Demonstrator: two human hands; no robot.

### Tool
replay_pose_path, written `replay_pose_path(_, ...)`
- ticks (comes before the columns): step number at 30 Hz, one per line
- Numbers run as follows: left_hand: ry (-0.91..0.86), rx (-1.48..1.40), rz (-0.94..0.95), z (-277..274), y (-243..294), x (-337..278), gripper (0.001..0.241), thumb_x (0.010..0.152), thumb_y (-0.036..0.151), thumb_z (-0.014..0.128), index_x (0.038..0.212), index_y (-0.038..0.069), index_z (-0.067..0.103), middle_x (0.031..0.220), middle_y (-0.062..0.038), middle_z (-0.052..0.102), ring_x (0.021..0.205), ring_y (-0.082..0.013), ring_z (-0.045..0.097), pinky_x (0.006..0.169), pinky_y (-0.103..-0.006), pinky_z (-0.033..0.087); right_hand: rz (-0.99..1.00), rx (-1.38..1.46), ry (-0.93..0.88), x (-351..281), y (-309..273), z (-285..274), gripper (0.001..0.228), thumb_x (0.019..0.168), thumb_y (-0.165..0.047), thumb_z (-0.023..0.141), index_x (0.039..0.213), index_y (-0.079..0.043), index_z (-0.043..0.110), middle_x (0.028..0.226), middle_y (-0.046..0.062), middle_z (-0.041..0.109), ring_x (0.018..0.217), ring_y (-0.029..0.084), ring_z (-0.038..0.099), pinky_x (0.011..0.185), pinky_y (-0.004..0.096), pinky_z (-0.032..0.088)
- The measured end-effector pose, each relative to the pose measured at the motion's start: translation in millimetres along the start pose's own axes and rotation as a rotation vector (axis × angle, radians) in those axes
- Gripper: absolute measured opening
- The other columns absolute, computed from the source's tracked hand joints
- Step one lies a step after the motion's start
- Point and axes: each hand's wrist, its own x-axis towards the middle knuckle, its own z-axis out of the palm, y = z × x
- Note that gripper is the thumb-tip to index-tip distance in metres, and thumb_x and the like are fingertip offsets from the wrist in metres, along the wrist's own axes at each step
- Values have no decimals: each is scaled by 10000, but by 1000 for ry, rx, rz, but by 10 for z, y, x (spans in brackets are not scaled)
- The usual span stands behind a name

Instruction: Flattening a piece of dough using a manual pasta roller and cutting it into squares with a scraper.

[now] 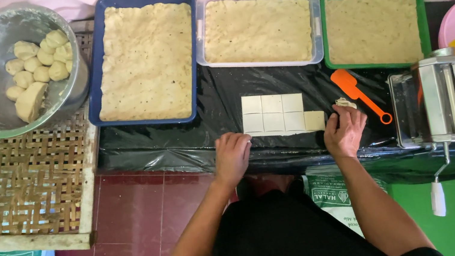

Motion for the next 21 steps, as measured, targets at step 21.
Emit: replay_pose_path(21, -167, -768, -228, 107, 836, 757, 389, 785, -30, 817, 1126, 137, 732, 897, -63, 736, 800, -239, 742, 644, -303, 614, 339, 786, -464, 392, -1613, -961, 277, 912, -95, 750, 1185, -48, 739, 911, 164, 771, 832, 307, 764, 727, 441, 600)
